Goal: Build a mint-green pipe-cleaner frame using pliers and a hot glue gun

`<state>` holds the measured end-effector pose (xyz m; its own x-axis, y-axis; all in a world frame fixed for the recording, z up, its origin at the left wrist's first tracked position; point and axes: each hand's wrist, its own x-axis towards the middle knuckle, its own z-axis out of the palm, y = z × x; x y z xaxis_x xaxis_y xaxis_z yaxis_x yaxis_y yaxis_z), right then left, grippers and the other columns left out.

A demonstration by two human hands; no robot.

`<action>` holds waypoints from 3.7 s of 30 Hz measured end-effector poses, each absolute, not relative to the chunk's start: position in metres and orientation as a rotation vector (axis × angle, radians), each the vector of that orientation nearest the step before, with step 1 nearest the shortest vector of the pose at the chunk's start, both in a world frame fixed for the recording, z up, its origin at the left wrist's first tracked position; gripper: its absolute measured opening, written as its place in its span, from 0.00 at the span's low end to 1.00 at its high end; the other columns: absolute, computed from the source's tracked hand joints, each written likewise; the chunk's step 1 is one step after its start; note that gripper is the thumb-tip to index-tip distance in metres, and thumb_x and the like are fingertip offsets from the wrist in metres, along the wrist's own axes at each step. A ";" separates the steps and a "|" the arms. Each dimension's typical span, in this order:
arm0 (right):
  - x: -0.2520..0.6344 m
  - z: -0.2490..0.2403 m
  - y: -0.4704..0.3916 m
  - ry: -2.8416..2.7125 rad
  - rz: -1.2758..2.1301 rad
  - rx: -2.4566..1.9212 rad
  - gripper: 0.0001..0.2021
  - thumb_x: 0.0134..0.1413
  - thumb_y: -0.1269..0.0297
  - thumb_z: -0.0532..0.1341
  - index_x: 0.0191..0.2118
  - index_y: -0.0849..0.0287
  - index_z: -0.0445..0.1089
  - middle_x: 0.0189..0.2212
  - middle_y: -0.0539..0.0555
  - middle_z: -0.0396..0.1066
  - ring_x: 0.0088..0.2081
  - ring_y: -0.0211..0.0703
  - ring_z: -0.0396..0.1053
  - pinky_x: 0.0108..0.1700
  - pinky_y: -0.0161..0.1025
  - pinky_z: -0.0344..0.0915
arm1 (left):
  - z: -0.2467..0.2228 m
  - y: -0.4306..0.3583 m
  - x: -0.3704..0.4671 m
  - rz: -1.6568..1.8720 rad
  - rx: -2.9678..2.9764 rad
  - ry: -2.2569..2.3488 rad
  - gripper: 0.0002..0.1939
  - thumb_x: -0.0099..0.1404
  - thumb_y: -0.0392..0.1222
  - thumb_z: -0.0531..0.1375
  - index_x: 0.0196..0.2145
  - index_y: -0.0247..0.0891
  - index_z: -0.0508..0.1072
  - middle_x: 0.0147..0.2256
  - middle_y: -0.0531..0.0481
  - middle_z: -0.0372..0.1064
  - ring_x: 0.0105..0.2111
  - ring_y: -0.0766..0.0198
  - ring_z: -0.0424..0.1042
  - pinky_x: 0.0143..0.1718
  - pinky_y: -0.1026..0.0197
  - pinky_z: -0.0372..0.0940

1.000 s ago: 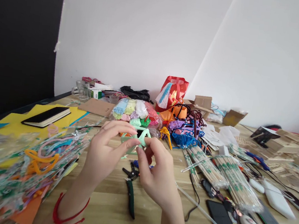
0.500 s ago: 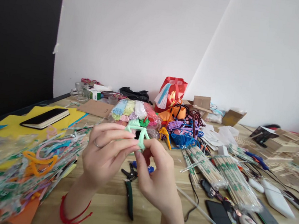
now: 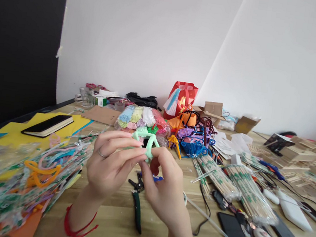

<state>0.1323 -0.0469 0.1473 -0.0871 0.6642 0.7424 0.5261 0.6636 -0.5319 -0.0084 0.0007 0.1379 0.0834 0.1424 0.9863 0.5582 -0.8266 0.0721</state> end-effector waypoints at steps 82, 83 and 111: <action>0.123 0.140 -0.017 -0.681 1.644 -0.387 0.17 0.50 0.60 0.63 0.47 0.55 0.69 0.35 0.49 0.73 0.30 0.33 0.70 0.35 0.32 0.70 | 0.146 -0.004 0.005 -1.892 -2.150 -0.626 0.07 0.57 0.33 0.63 0.32 0.44 0.75 0.33 0.51 0.74 0.42 0.58 0.70 0.45 0.50 0.66; 0.123 0.140 -0.017 -0.677 1.651 -0.384 0.17 0.50 0.61 0.63 0.47 0.55 0.69 0.35 0.49 0.73 0.30 0.33 0.70 0.35 0.32 0.70 | 0.146 -0.004 0.005 -1.894 -2.144 -0.623 0.07 0.57 0.32 0.63 0.33 0.44 0.75 0.33 0.51 0.74 0.42 0.58 0.70 0.45 0.50 0.66; 0.120 0.137 -0.018 -0.726 1.689 -0.344 0.18 0.47 0.61 0.66 0.45 0.56 0.69 0.36 0.49 0.73 0.31 0.32 0.70 0.35 0.30 0.70 | 0.144 0.000 0.000 -1.881 -2.110 -0.512 0.09 0.56 0.32 0.64 0.35 0.44 0.74 0.31 0.53 0.75 0.39 0.59 0.71 0.42 0.52 0.68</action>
<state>0.1197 -0.0181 0.1370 -0.2511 0.9553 0.1560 -0.7702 -0.0995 -0.6300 -0.0005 0.0000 0.1438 0.0955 0.0832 0.9919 0.4313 -0.9016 0.0341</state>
